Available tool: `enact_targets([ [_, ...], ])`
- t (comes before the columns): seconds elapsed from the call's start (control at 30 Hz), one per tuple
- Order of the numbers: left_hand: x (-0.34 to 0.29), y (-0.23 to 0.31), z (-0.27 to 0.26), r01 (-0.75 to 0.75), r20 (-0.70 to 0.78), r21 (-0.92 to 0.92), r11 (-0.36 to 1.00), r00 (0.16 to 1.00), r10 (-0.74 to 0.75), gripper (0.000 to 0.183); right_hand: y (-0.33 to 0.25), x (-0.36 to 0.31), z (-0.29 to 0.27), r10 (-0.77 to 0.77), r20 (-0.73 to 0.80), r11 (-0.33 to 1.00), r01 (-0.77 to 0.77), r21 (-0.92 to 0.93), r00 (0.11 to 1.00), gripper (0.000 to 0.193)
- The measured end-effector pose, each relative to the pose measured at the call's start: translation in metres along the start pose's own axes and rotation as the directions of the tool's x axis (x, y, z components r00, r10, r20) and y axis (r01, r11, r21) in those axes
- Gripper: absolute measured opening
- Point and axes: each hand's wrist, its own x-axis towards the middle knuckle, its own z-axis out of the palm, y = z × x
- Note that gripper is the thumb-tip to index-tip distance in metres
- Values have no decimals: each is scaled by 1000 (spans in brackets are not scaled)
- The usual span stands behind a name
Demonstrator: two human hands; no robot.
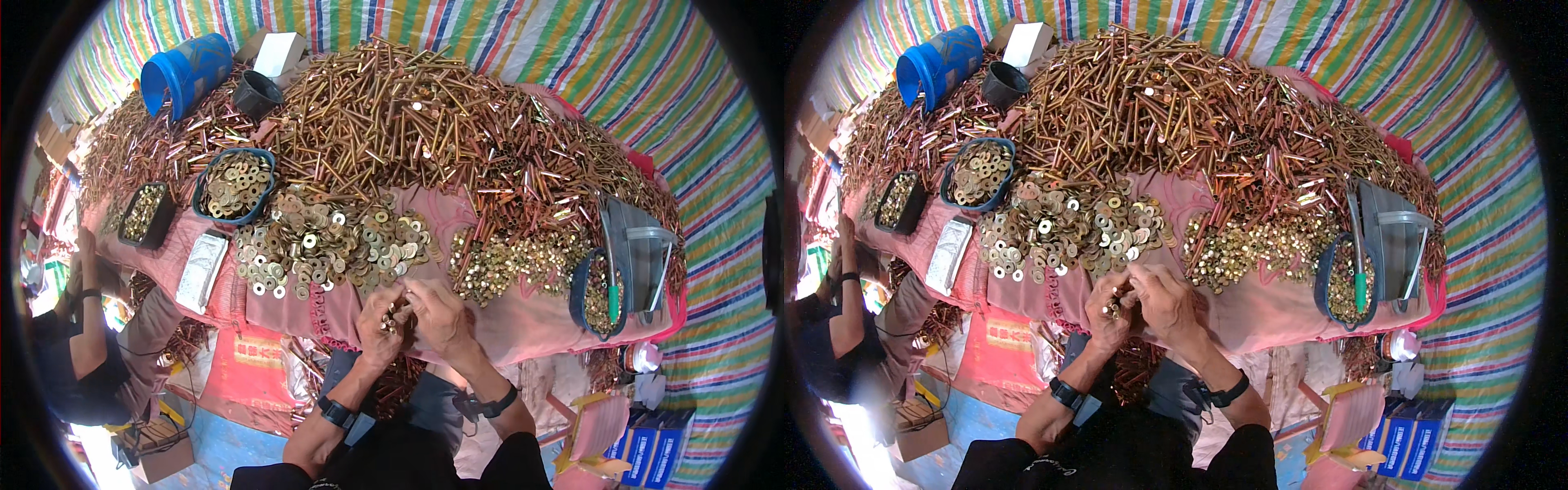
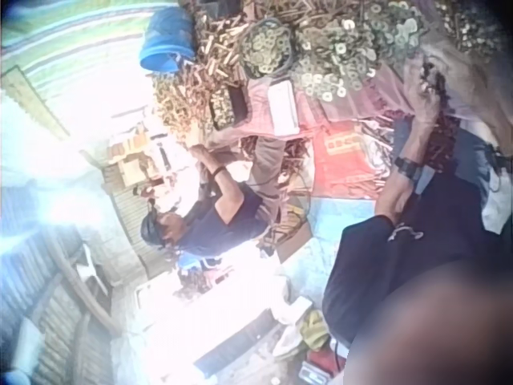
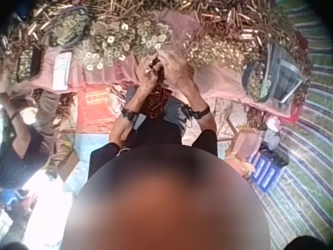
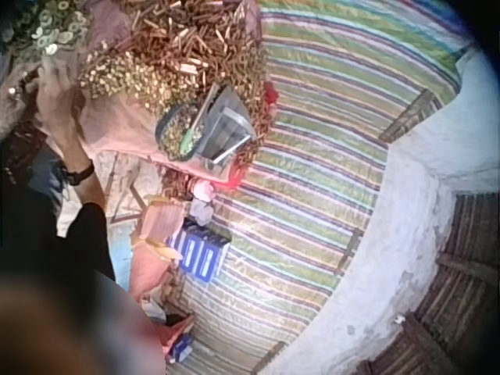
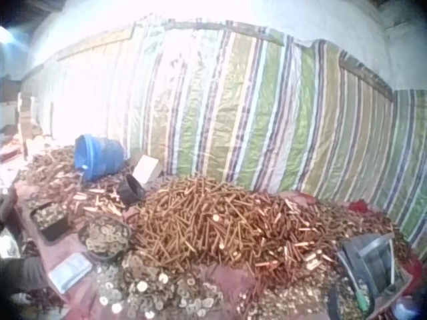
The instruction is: The person sorts various copper and brass hardware parts from a large pile, handling individual pieces and placing them into different containers by hand and using a tool.
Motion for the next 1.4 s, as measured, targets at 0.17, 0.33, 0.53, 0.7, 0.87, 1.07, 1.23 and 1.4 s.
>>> enact_targets([
  [0.17,0,-3,-1,-58,-5,18,998,998,59,24,-8,-12,-9,178,26,984,-178,-21,984,25],
  [0.33,-1,-1,1,-40,2,27,999,999,40,16,13,-37,-55,453,-142,865,-472,-168,880,15],
  [0.53,-2,-3,2,-41,7,-1,999,999,41,18,26,-55,-63,517,-33,786,-490,-376,855,19],
  [0.7,-4,-7,3,-53,14,10,999,998,53,18,34,-51,-52,537,-48,745,-500,-442,843,24],
  [0.87,-5,-8,3,-14,31,3,1000,999,14,19,41,-43,-47,584,-5,733,-530,-426,812,23],
  [1.07,-6,-11,2,-56,51,19,998,997,55,28,24,-34,-50,711,64,695,-713,94,701,19],
  [1.23,-4,-6,0,-16,96,18,1000,995,14,36,7,-17,-40,645,276,504,-668,547,712,25],
  [1.4,-2,-2,-2,-82,110,24,996,991,79,40,-6,5,-27,288,133,877,-317,361,948,19],
])
